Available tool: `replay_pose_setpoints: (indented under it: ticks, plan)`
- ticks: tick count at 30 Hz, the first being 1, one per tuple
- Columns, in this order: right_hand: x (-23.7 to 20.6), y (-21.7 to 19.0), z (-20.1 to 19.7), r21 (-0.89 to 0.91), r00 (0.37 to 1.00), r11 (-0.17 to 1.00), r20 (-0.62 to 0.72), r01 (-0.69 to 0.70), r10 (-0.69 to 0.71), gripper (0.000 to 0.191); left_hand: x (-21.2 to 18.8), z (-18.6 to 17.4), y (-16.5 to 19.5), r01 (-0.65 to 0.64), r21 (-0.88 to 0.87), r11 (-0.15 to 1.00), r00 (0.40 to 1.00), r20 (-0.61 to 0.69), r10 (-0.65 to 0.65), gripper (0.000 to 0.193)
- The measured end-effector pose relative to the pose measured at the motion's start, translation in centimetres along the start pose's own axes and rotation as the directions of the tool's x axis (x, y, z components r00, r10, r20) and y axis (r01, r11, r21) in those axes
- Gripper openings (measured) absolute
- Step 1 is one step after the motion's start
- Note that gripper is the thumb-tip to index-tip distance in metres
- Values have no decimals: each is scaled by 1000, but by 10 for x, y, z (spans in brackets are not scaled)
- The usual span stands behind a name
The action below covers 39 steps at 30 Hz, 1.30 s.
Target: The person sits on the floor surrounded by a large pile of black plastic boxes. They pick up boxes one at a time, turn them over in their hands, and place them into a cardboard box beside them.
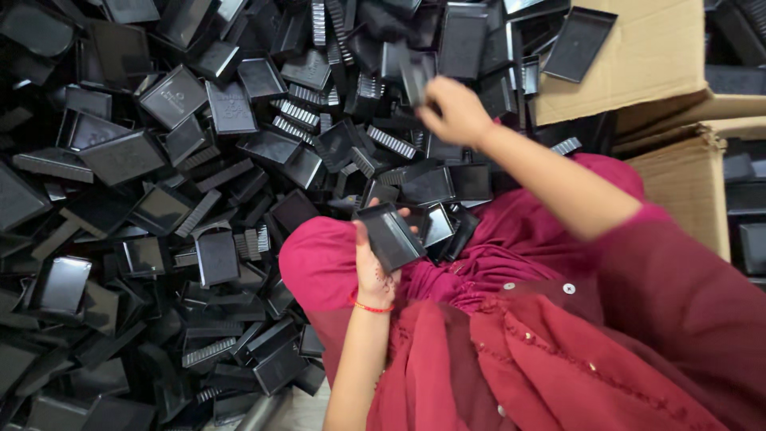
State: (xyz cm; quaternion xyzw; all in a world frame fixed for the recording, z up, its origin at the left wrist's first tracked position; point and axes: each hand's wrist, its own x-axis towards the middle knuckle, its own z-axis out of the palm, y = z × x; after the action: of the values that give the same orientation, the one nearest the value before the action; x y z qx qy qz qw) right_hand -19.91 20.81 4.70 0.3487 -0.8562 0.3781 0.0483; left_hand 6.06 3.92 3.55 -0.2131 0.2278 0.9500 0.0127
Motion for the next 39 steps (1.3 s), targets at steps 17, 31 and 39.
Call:
replay_pose_setpoints:
  ticks: [17,31,39]
  plan:
    - [-176,-177,-70,435,991,898,-77,-68,113,45,-63,79,-55,-269,341,901,958,189,214,81]
    - [-211,-192,-94,571,997,818,-26,74,-72,57,-89,99,-33,-236,307,922,934,335,128,98]
    - [-207,-191,-85,432,971,874,-13,222,-240,61,-95,89,-29,-324,393,861,920,343,190,95]
